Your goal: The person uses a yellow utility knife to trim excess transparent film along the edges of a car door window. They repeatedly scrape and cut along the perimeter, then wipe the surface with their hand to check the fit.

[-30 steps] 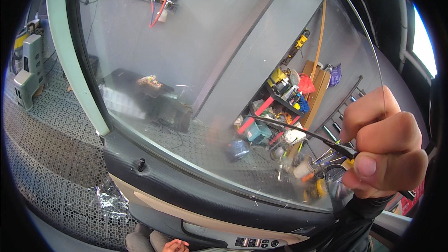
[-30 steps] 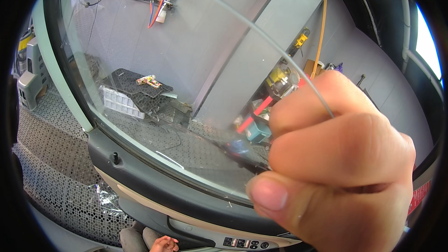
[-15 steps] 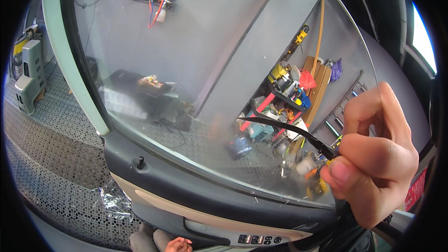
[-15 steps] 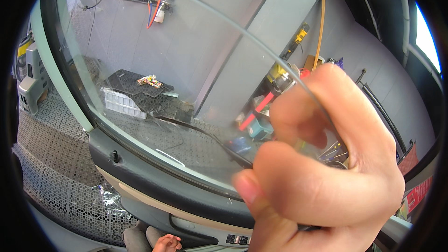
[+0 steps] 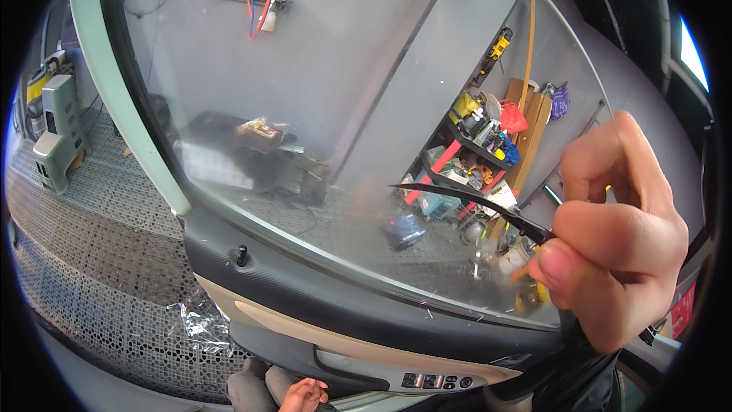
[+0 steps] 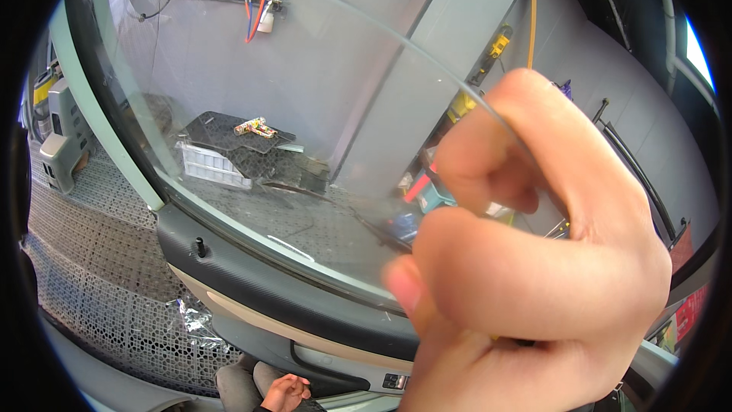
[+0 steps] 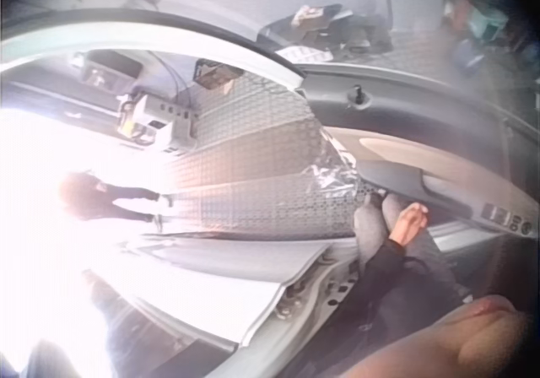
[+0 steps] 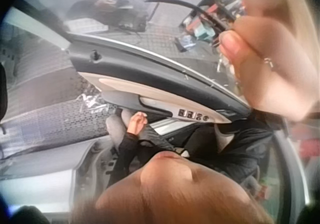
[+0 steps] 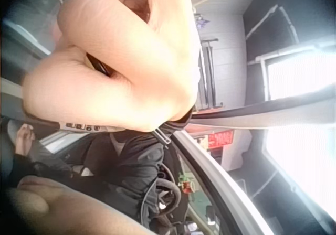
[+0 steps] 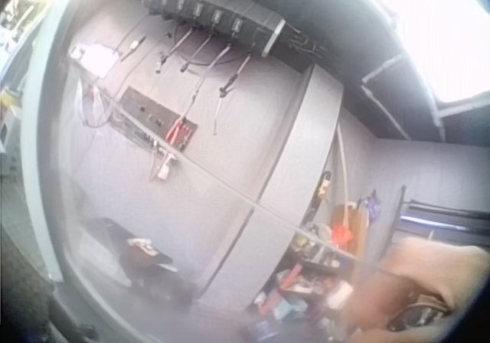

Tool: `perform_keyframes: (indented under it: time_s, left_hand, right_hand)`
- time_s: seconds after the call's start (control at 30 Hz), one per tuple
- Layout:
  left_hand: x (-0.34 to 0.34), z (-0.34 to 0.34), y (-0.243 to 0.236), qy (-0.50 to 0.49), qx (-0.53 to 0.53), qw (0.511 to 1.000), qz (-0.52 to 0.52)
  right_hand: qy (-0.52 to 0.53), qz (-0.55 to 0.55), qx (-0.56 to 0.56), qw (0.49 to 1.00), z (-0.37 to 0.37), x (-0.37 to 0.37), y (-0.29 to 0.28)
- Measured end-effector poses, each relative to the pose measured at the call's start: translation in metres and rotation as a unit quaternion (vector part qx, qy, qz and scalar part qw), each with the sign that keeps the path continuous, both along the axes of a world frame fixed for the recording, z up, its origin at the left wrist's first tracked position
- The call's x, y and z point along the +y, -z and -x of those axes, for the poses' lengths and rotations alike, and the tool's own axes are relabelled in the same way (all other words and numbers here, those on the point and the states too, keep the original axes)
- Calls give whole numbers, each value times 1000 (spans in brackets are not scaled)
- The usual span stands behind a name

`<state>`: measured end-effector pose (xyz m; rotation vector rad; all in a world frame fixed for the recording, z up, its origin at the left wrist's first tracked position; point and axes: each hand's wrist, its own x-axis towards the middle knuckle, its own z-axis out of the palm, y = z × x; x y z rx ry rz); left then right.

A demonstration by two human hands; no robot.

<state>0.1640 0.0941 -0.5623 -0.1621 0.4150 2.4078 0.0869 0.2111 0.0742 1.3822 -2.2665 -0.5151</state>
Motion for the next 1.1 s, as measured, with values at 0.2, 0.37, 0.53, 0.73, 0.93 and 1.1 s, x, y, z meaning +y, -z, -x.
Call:
perform_keyframes:
  time_s: [0.2, 0.37, 0.53, 0.73, 0.93, 1.1]
  left_hand:
    - [-1, 2, 0, 9, 1, 1000, -4]
    - [-1, 2, -8, 4, -6, 1000, 15]
    - [2, 1, -8, 3, -6, 1000, -4]
    - [3, 0, -4, -7, -10, 1000, 9]
    - [4, -1, 2, 5, -9, 1000, -3]
    - [4, -3, 5, 2, -12, 1000, -9]
  right_hand:
    - [-92, -3, 24, 995, 13, 8, 5]
    - [-153, -13, -12, 988, 24, 11, -2]
    - [-132, 110, -52, 984, 21, 9, 10]
    - [-125, 119, -35, 984, 20, 7, 11]
    - [-175, 78, 7, 981, 29, 4, 13]
    - [-161, 59, 3, 985, 28, 3, 10]
